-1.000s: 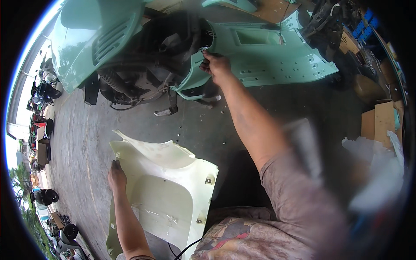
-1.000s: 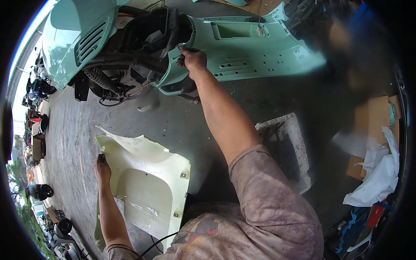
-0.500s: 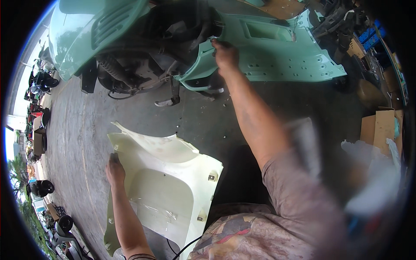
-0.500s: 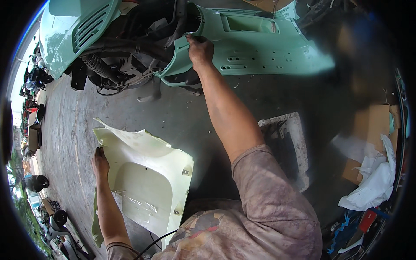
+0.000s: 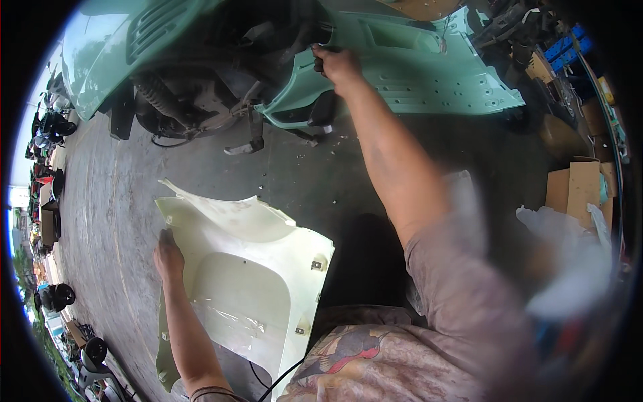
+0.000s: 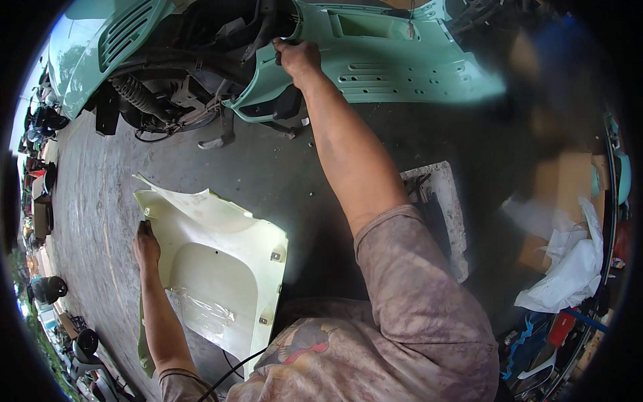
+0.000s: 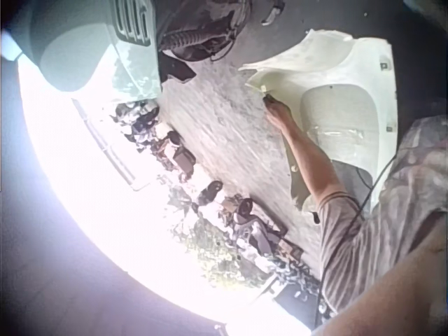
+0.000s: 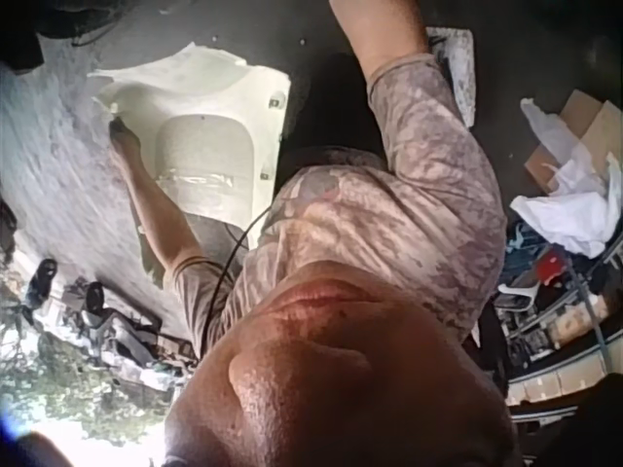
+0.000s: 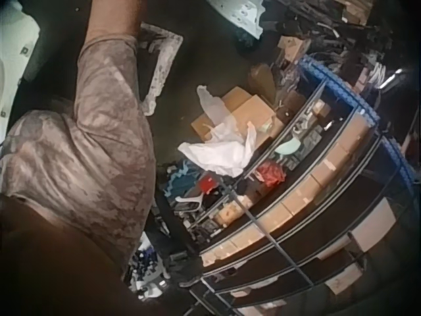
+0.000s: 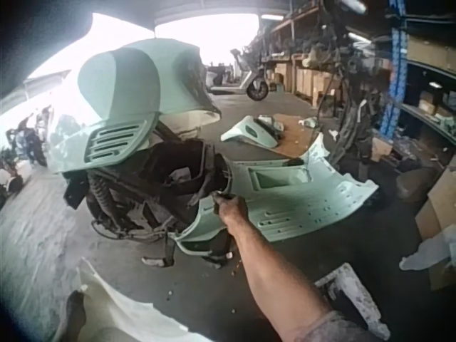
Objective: The person prepares a motorcycle fairing for installation by inserting fasteners into the plastic body panel by hand and kemudian putting the panel into a storage box.
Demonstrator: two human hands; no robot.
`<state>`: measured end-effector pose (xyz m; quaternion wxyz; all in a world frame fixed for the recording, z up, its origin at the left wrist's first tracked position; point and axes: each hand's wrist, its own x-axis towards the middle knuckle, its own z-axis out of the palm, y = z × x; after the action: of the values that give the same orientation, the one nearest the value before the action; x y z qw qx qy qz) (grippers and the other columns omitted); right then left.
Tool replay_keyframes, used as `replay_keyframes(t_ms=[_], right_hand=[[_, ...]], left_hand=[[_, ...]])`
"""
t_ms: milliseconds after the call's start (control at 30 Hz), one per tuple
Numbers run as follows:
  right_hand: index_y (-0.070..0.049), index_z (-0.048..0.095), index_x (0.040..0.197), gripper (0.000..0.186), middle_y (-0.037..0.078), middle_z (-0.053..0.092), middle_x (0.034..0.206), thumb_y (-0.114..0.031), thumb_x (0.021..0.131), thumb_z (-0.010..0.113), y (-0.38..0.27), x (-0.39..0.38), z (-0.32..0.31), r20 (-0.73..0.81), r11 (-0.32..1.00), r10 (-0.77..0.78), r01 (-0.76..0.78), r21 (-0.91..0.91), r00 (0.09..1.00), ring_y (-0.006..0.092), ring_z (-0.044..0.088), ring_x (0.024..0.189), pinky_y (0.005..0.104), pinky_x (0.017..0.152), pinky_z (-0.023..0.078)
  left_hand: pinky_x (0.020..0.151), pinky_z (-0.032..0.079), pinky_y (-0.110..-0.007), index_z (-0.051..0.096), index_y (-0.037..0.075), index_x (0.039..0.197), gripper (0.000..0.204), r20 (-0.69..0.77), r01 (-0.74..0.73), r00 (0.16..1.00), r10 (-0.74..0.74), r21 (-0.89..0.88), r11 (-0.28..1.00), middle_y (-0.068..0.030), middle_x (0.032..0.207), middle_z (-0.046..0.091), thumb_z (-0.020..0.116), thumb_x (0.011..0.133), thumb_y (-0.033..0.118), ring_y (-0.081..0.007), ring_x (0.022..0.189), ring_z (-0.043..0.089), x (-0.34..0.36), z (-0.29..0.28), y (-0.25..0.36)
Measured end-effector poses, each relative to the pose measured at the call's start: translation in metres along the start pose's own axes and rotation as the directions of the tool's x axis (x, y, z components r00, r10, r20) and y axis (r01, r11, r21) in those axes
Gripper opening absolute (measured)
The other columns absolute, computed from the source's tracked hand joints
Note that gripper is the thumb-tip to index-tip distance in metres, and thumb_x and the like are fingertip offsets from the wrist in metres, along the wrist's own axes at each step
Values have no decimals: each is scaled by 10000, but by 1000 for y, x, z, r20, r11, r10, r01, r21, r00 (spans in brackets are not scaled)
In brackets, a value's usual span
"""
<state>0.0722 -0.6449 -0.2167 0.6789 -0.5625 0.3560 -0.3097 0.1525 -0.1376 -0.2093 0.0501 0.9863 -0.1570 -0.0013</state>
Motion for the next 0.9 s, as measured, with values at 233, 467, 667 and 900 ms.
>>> replay_keyframes(t_ms=[233,467,667,900], right_hand=[[-61,598,1164,367,84,648,890,-184,836,708,13,6,-22,129,878,-456,469,-97,880,127,593,624,276,575,507],[-102,624,1188,405,75,671,926,-281,835,710,-8,27,-44,421,872,-227,375,-313,878,136,602,547,293,576,505],[-85,634,1161,385,71,677,964,-290,843,702,-12,30,-43,448,879,-197,359,-312,872,142,608,535,291,578,517],[-49,629,1135,359,96,669,996,-260,850,687,-19,20,-38,394,892,-165,308,-331,904,157,641,563,294,597,539]], left_hand=[[744,417,-540,541,65,959,273,-43,-14,999,14,-6,1000,-234,914,632,402,946,299,-459,886,565,0,-7,8],[756,417,-534,549,65,964,295,-35,2,999,-1,15,1000,-225,930,635,398,952,318,-449,901,566,5,-8,6],[763,412,-534,557,68,990,318,-18,0,1000,1,45,999,-217,960,635,379,962,330,-446,904,565,11,-7,6],[787,401,-536,556,84,1039,344,32,-5,999,3,84,996,-215,1014,622,351,971,352,-438,924,555,14,0,15]])
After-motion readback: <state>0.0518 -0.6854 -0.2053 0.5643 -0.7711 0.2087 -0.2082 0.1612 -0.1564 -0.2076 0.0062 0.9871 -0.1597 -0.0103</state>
